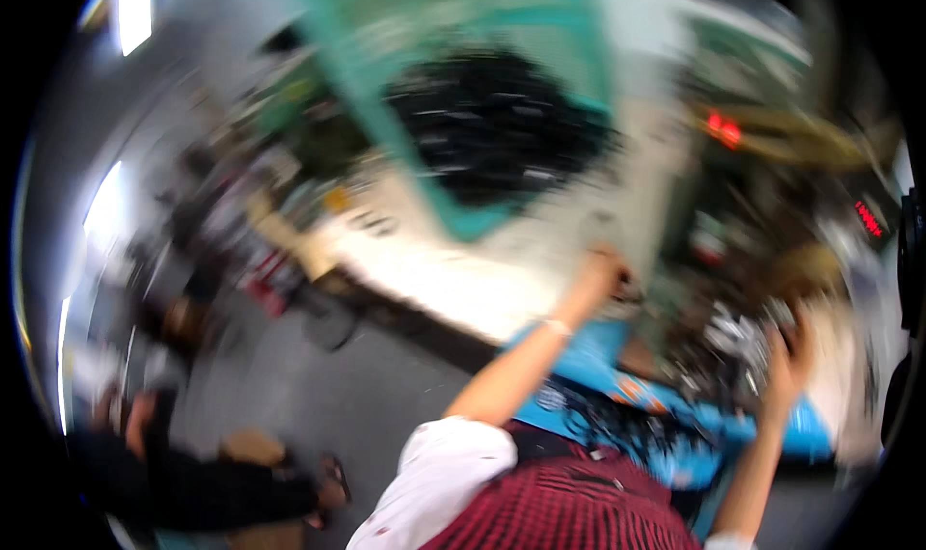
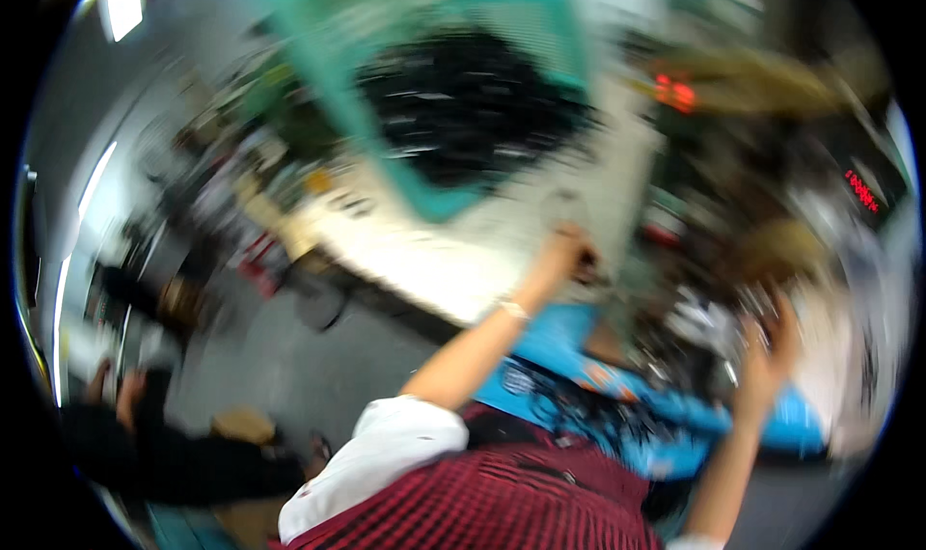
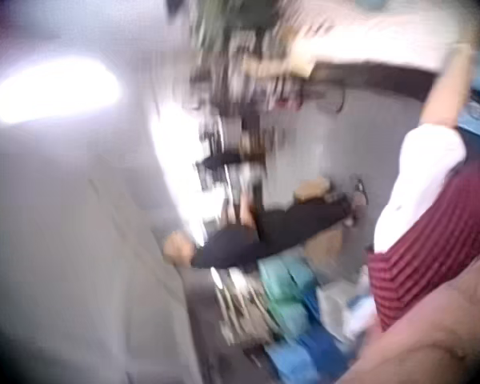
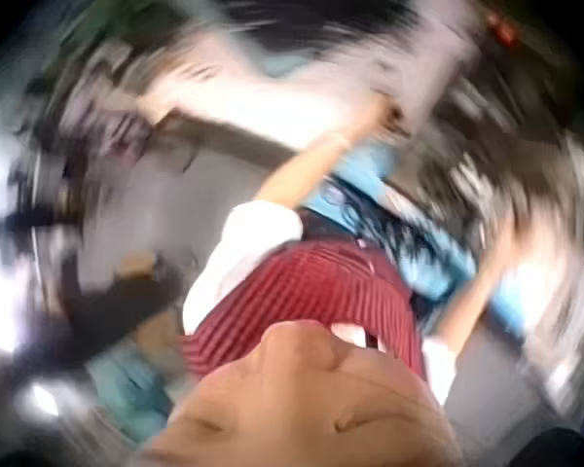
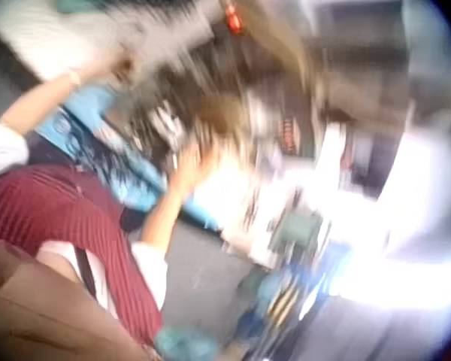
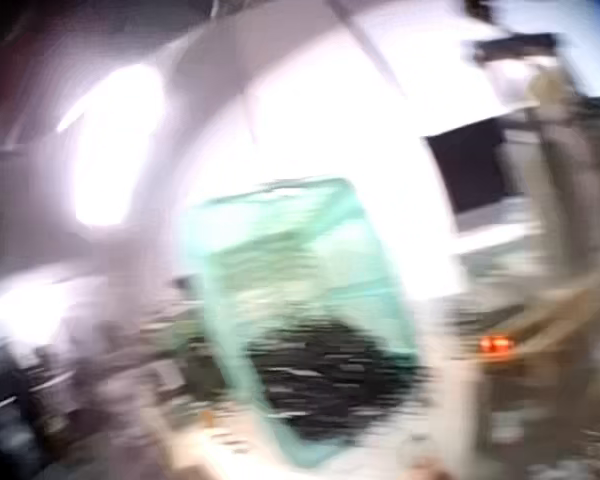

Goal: The person repeatedly picks up black eyeglass frames and small metal components, places them into a press machine, and removes the assembled frames. The person handles the frames one at a time, placing finished units into a green basket.

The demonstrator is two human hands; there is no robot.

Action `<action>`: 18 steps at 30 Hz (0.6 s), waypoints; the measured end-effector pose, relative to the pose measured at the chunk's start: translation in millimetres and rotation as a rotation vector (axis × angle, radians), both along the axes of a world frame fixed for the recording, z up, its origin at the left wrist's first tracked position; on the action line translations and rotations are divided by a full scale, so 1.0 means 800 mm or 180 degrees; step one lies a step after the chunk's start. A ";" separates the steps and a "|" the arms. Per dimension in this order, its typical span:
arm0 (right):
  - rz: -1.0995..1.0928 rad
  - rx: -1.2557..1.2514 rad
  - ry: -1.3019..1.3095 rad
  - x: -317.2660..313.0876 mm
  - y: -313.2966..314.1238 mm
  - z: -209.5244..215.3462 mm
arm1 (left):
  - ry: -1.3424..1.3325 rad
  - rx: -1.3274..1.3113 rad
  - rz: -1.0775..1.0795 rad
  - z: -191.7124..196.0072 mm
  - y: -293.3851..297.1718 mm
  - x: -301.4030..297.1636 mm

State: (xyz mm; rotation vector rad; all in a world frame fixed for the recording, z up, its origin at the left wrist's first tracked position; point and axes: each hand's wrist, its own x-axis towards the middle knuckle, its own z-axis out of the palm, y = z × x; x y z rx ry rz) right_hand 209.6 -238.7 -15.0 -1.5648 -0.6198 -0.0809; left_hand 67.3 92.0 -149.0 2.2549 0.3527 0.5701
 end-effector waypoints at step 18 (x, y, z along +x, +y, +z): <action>0.0659 0.0637 0.0729 -0.057 0.048 0.071 | -0.2412 -0.0371 -0.0013 0.327 -0.175 0.007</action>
